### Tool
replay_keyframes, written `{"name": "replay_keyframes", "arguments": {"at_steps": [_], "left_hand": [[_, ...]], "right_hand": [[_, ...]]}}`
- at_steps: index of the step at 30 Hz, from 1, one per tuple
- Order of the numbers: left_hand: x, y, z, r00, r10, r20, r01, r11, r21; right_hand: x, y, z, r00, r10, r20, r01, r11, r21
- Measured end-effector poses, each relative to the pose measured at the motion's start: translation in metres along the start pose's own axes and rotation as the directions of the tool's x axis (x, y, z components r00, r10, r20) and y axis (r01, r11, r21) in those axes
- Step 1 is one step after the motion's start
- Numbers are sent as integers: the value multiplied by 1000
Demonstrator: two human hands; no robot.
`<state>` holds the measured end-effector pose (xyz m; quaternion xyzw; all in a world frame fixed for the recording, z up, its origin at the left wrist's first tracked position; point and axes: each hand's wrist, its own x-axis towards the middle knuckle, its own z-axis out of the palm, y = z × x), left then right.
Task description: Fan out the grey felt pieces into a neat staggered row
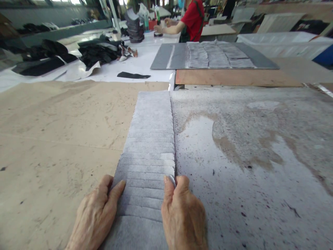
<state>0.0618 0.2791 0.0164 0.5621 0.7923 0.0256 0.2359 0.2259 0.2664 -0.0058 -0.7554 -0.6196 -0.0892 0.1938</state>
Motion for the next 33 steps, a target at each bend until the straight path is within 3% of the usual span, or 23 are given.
{"name": "replay_keyframes", "arguments": {"at_steps": [16,25,29,33], "left_hand": [[2,8,-5,997,-14,73,7,996,85],[-1,9,0,1000,1,-3,0,979,205],[-3,10,0,997,19,-72,3,958,285],[-10,8,6,981,73,-181,-3,933,360]], "right_hand": [[3,-2,0,999,-40,15,41,998,-54],[4,-12,-7,995,-93,26,97,943,-319],[4,-13,-12,990,-79,115,115,929,-352],[2,-13,-13,989,-97,111,131,920,-370]]}}
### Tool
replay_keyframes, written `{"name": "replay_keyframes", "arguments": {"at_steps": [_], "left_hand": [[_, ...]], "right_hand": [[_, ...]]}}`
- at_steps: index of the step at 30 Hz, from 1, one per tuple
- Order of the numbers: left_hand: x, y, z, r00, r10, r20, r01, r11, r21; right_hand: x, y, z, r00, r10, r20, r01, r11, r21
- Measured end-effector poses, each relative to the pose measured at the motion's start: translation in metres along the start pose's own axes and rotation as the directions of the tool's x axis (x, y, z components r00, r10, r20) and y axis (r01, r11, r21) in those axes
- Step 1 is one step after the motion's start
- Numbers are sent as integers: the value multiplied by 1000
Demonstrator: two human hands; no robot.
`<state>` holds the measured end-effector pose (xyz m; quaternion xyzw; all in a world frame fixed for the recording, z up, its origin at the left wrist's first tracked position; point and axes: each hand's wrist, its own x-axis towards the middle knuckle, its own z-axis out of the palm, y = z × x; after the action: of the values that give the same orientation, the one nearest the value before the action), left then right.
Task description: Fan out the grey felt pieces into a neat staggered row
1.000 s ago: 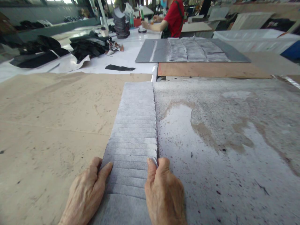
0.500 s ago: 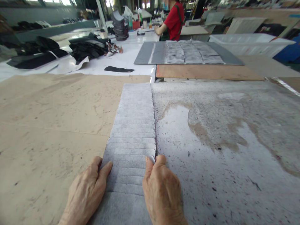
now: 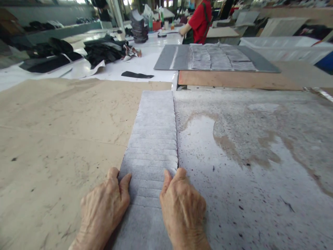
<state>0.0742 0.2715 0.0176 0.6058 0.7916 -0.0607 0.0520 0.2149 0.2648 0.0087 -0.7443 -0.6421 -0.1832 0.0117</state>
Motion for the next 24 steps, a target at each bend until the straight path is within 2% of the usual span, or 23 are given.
{"name": "replay_keyframes", "arguments": {"at_steps": [5,9,11,14,15,17,21,24], "left_hand": [[-5,0,12,981,-11,-192,12,1000,0],[-8,-9,11,948,-15,-318,12,1000,-10],[-19,-14,11,909,23,-416,-47,998,-46],[-50,-16,19,844,190,-502,-275,956,-100],[-63,-15,24,824,260,-504,-359,927,-109],[-87,-9,37,817,319,-480,-430,892,-139],[-110,-1,53,875,320,-363,-395,905,-155],[-110,-3,51,873,362,-326,-414,904,-104]], "right_hand": [[-2,-2,4,999,-7,-35,6,1000,-21],[-3,-3,7,998,-23,-61,20,999,-46],[-4,-2,7,998,-21,-55,18,998,-54],[-5,-2,6,999,-20,-40,17,998,-67],[-5,-2,6,999,-20,-39,17,997,-70],[-4,-2,6,999,-32,-33,29,997,-76],[-2,-3,3,999,-39,24,41,997,-66],[0,-2,-2,995,-35,90,38,999,-33]]}}
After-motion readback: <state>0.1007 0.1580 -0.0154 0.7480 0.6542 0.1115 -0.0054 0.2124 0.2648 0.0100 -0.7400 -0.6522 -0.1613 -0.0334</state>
